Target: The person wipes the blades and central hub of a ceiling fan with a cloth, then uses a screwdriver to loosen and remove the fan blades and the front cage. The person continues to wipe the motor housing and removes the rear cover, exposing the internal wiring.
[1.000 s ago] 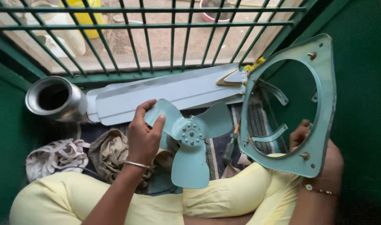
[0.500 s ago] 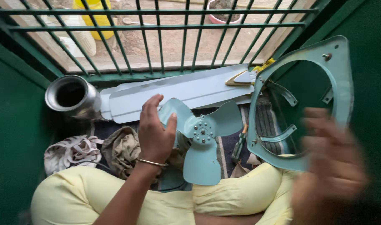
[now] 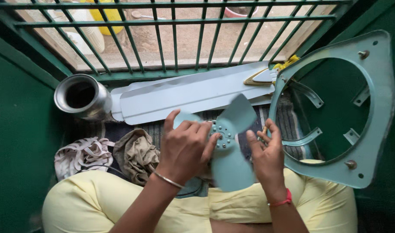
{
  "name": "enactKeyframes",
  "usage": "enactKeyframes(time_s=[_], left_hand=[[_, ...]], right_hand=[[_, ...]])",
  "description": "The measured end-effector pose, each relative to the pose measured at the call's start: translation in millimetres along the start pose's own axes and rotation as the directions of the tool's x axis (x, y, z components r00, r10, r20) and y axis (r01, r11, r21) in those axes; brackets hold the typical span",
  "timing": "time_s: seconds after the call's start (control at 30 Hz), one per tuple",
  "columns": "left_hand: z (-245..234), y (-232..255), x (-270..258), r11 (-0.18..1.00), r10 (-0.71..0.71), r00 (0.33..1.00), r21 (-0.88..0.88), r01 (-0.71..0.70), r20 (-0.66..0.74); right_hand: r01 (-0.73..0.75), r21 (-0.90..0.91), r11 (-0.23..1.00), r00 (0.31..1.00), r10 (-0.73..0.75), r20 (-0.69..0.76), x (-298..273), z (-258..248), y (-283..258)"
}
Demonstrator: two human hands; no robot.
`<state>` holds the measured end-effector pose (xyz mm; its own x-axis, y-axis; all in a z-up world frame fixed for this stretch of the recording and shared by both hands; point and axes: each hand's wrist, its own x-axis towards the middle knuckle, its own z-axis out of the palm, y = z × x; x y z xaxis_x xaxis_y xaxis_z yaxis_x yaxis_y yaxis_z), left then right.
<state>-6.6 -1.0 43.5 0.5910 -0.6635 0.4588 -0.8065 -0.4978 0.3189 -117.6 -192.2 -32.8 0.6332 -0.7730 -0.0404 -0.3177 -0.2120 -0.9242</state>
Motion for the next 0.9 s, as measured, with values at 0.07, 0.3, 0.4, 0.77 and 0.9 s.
enactKeyframes(time_s=[0.07, 0.3, 0.4, 0.77, 0.9], left_hand=[[-12.1, 4.7, 0.6, 0.992, -0.127, 0.954, 0.037, 0.122, 0.27], [-28.2, -8.0, -1.5, 0.8, -0.119, 0.775, -0.403, 0.445, 0.621], [-26.3, -8.4, 0.6, 0.998, 0.004, 1.0, -0.056, -0.004, 0.0], [-63.8, 14.7, 4.3, 0.881, -0.381, 0.631, 0.058, 0.47, 0.676], [-49.7, -37.1, -0.8, 0.861, -0.486, 0.832, -0.018, 0.508, 0.269]], right_hand=[[-0.125, 0.029, 0.992, 0.992, 0.125, -0.012, 4.2, -4.9, 1.4], [0.384, -0.293, 0.876, 0.894, -0.432, -0.118, -4.7, -32.2, -19.4], [0.403, -0.326, 0.855, 0.878, -0.461, -0.126, -11.9, -27.3, -30.4], [0.461, -0.374, 0.805, 0.847, -0.525, -0.085, -25.7, -24.1, -43.1], [0.521, -0.327, 0.788, 0.828, -0.56, -0.028, -38.5, -14.9, -45.9]])
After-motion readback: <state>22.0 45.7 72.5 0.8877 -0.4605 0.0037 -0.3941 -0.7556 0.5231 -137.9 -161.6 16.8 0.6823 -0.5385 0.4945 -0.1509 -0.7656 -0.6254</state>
